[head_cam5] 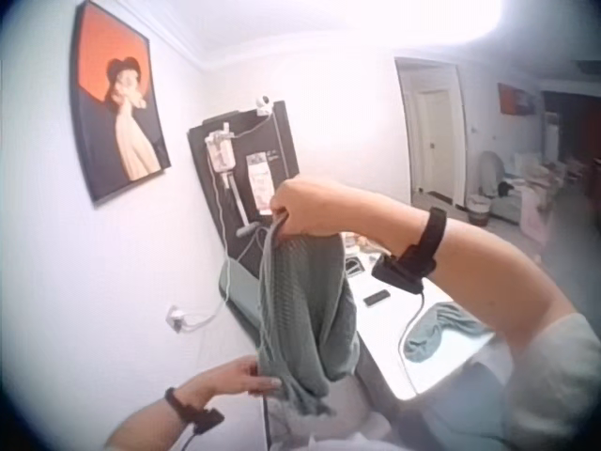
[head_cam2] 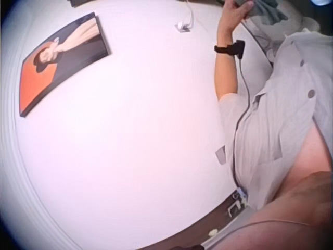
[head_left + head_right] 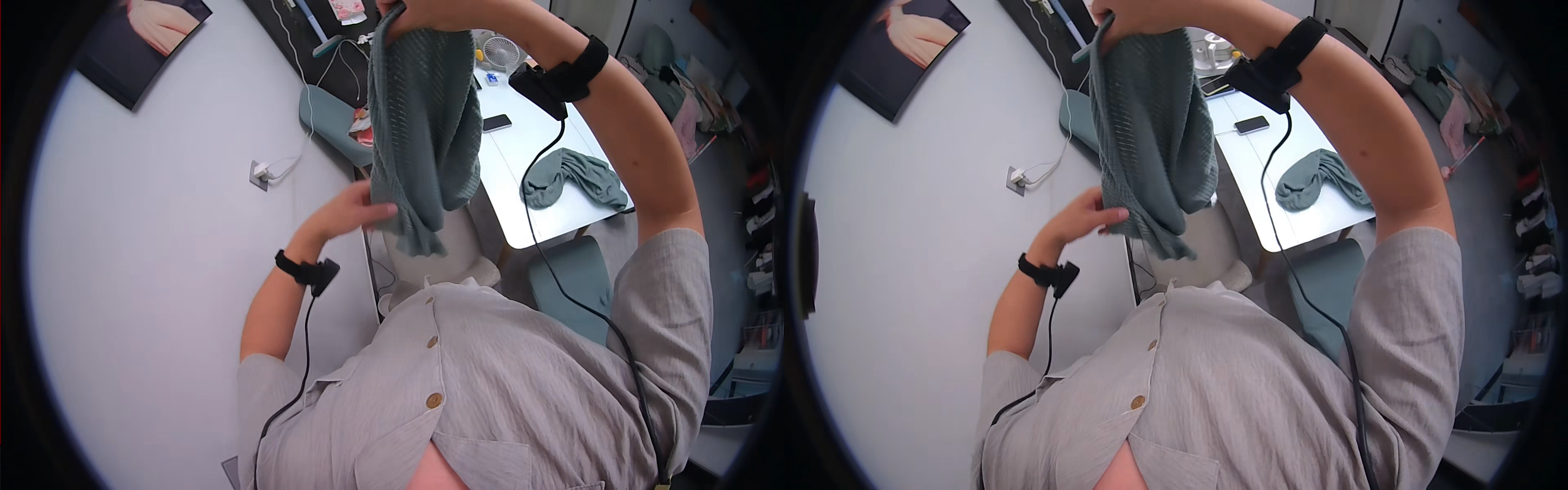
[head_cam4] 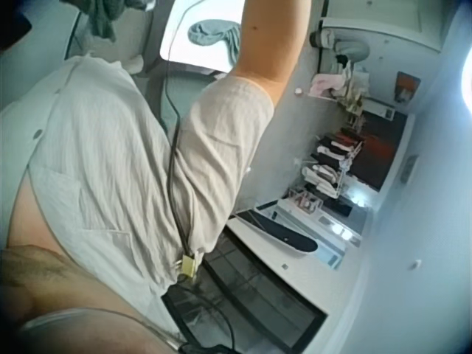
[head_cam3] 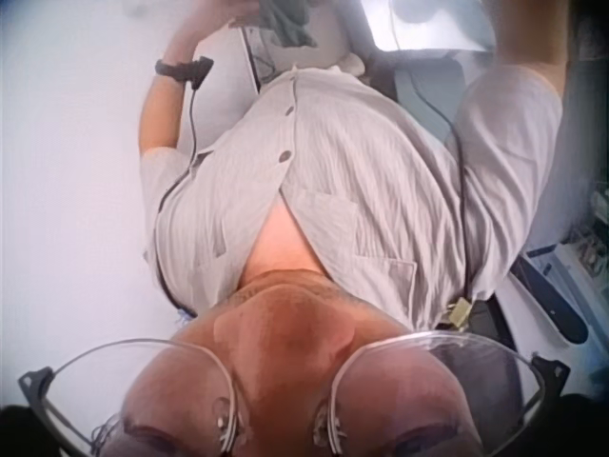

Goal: The recorder puts a light green fabric cover onto a dining chair.

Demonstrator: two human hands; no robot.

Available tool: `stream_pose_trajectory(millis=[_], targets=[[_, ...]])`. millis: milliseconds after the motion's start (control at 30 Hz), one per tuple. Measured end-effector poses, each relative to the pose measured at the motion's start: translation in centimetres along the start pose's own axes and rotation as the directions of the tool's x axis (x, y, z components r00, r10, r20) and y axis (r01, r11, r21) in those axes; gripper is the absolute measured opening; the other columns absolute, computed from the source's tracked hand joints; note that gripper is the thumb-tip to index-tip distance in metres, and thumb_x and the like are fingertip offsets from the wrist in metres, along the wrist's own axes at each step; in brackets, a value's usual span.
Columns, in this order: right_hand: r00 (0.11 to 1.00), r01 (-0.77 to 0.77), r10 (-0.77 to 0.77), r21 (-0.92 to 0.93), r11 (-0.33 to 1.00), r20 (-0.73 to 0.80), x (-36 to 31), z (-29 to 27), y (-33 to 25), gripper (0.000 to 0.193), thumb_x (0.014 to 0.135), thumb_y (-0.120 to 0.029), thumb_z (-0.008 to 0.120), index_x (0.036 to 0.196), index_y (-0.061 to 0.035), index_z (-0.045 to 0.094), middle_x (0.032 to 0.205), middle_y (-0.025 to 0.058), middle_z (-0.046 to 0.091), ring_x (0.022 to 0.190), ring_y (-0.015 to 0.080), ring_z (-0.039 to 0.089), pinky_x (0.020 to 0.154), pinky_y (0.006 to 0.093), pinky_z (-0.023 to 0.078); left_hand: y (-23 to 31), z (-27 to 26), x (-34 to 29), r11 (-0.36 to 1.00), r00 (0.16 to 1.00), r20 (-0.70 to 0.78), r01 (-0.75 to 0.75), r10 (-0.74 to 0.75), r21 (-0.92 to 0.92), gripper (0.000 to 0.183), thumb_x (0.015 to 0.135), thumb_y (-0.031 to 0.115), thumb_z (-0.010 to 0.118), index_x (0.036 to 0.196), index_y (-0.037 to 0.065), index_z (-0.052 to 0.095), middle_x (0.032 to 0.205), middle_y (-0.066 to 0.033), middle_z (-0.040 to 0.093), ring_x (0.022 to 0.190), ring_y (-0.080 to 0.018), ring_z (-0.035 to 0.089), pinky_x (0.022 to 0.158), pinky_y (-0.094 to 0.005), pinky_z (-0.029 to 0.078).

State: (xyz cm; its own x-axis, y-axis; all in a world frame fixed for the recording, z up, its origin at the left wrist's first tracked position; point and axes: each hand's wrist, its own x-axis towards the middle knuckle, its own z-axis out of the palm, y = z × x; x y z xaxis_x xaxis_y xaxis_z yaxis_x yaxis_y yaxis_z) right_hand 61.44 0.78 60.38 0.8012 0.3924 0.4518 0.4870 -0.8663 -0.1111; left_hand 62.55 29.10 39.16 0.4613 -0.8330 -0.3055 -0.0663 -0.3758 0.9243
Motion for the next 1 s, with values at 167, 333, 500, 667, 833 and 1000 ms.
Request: stream_pose_trajectory(millis=[167,333,500,667,833,1000], targets=[[0.985,-0.099,0.103,0.038,0.994,-0.135,-0.4,2.1,4.0,0.035,0.074,-0.034,0.080,0.083,-0.0018,0.069,0.078,0.0194,0.066,0.072,0.0345,0.064,0.065,0.0428,0.048,1.9,4.1,-0.4,0.980,0.988,0.024,-0.155,0.153,0.125,0.046,0.086,0.022,0.073,0.123,0.001,0.056,0.106,-0.0065,0.066,0.089,-0.0145,0.063,0.075,-0.0290,0.053],[0.889,-0.199,0.287,0.263,0.944,-0.357,1.1,5.5,3.4,0.037,0.077,-0.035,0.077,0.081,-0.0001,0.068,0.079,0.0220,0.067,0.077,0.0376,0.067,0.069,0.0437,0.051,3.0,5.0,1.8,0.961,0.958,-0.116,-0.269,0.261,-0.060,0.056,0.088,0.023,0.072,0.133,-0.004,0.051,0.128,-0.0119,0.060,0.116,-0.0212,0.057,0.101,-0.0339,0.044],[0.953,-0.288,0.299,0.180,0.941,-0.039,-3.9,13.3,8.8,0.072,0.081,-0.054,0.072,0.124,0.0018,0.057,0.100,0.0206,0.069,0.094,0.0328,0.068,0.080,0.0386,0.055,4.4,3.4,2.7,0.637,0.895,-0.330,-0.447,0.302,-0.628,0.041,0.097,0.016,0.056,0.133,-0.003,0.049,0.128,-0.0147,0.059,0.118,-0.0263,0.058,0.104,-0.0401,0.045],[0.588,-0.808,0.323,0.521,0.274,0.742,-21.8,22.3,7.6,0.077,0.086,-0.075,0.050,0.094,-0.0012,0.071,0.093,0.0128,0.068,0.082,0.0211,0.062,0.077,0.0352,0.051,3.9,2.1,1.6,0.396,0.884,-0.358,-0.458,0.302,-0.796,0.039,0.100,0.020,0.047,0.133,-0.002,0.050,0.131,-0.0152,0.058,0.122,-0.0284,0.054,0.108,-0.0440,0.040],[0.675,-0.738,-0.122,0.666,-0.110,0.728,-27.3,28.5,-2.8,0.090,0.086,-0.062,0.065,0.143,0.0030,0.039,0.132,0.0125,0.051,0.119,0.0188,0.048,0.102,0.0311,0.038,2.9,1.9,0.2,0.341,0.875,-0.426,-0.482,0.229,-0.807,0.042,0.100,0.018,0.046,0.136,-0.003,0.046,0.136,-0.0164,0.053,0.128,-0.0300,0.049,0.111,-0.0458,0.035],[0.683,-0.714,-0.085,0.687,0.130,0.726,-25.8,31.0,-6.1,0.096,0.080,-0.052,0.076,0.147,0.0027,0.033,0.135,0.0180,0.050,0.127,0.0266,0.048,0.108,0.0351,0.037,2.9,0.9,-0.4,0.349,0.842,-0.515,-0.536,0.160,-0.769,0.042,0.099,0.015,0.044,0.136,-0.005,0.044,0.138,-0.0166,0.050,0.129,-0.0304,0.046,0.112,-0.0462,0.033]])
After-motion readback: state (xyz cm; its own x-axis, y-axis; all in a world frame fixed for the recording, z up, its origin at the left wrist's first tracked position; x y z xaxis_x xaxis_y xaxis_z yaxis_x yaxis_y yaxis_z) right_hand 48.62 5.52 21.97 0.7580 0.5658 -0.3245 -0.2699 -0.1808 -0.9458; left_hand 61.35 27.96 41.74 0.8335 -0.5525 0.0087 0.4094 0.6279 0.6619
